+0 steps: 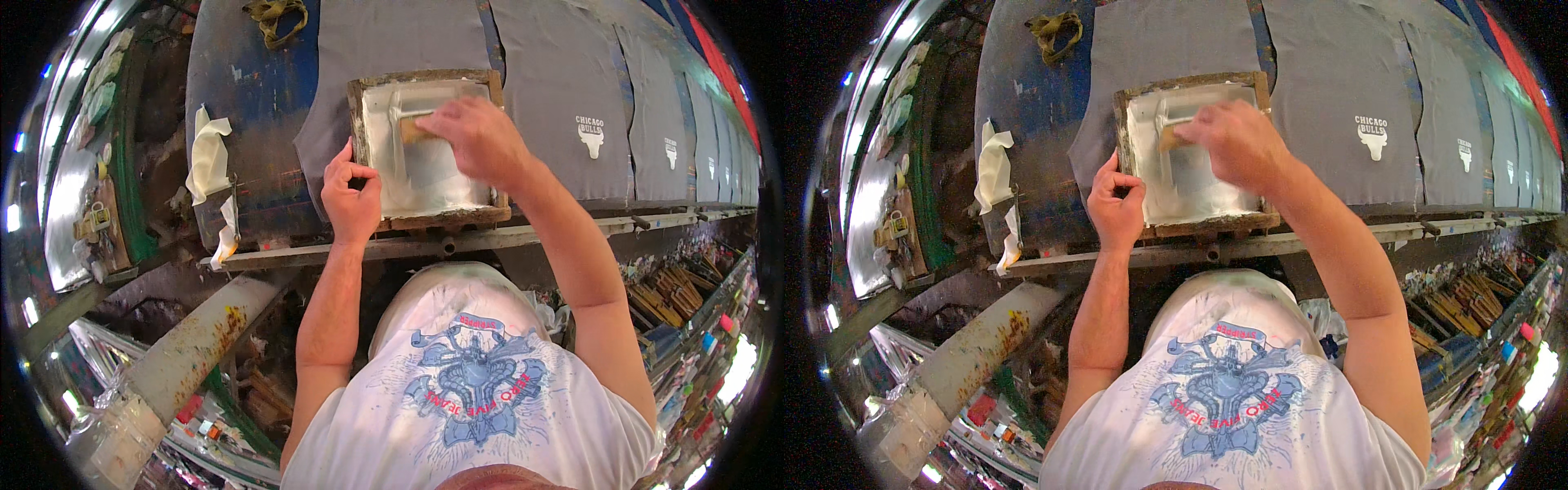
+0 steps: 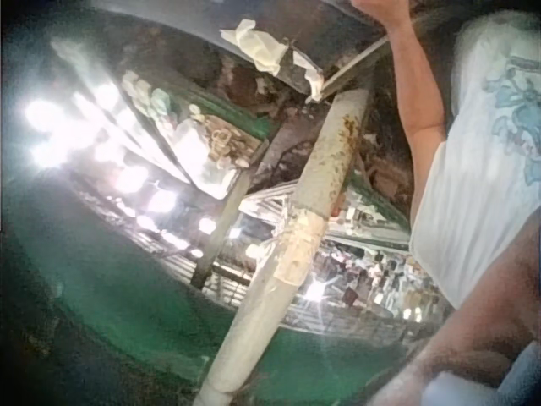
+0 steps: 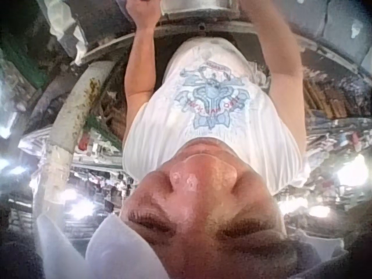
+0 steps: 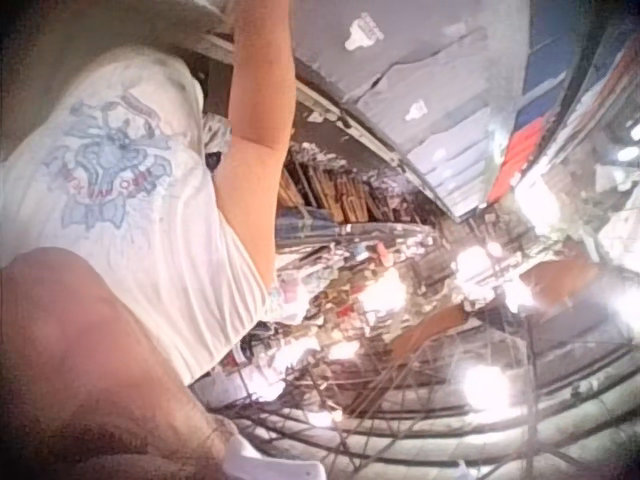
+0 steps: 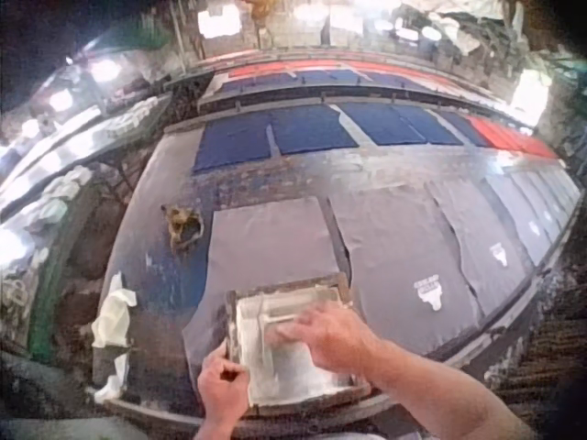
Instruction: The person uses a squeegee to apply white ink through a screen printing frame onto a series of t-shirts laid out on a table. The shirts are printed one at a time, and the person moves along the table to reach each shirt.
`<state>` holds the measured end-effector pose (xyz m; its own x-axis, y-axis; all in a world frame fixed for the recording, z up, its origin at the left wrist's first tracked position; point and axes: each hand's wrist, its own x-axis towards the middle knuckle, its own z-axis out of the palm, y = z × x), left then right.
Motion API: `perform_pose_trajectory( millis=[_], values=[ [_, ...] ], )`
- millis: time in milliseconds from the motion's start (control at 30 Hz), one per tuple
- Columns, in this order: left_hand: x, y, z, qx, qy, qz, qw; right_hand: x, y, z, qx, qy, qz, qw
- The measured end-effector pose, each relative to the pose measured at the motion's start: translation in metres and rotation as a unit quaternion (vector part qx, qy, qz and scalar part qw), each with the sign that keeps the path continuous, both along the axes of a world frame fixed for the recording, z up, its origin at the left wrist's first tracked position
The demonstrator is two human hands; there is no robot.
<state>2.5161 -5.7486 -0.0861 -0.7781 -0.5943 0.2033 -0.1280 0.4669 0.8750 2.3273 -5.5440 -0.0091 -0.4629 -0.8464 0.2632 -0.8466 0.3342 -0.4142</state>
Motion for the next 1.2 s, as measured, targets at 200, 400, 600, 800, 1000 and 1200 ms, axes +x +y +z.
perform_pose_trajectory(
  millis=[200,400,600,800,1000,1200],
  values=[
    [-0.024,0.027,-0.011,-0.015,-0.012,0.003,1.0,0.044,0.058,-0.008,0.0,0.016,0.038,0.999],
    [-0.037,0.071,0.005,-0.053,-0.039,0.014,0.998,0.062,0.119,0.014,0.053,-0.048,0.049,0.996],
    [-0.048,0.085,0.014,-0.019,-0.061,0.025,0.998,0.023,0.144,0.045,0.028,-0.116,0.09,0.989],
    [-0.064,0.106,0.029,-0.006,-0.052,0.026,0.998,-0.108,0.099,0.043,-0.002,-0.002,-0.019,1.0],
    [-0.073,0.108,0.023,0.02,-0.032,0.024,0.999,-0.19,0.029,0.025,0.273,-0.161,0.004,0.948],
    [-0.062,0.055,0.019,0.029,0.042,0.014,0.999,-0.223,-0.033,0.026,0.265,-0.248,0.009,0.932]
  ],
)
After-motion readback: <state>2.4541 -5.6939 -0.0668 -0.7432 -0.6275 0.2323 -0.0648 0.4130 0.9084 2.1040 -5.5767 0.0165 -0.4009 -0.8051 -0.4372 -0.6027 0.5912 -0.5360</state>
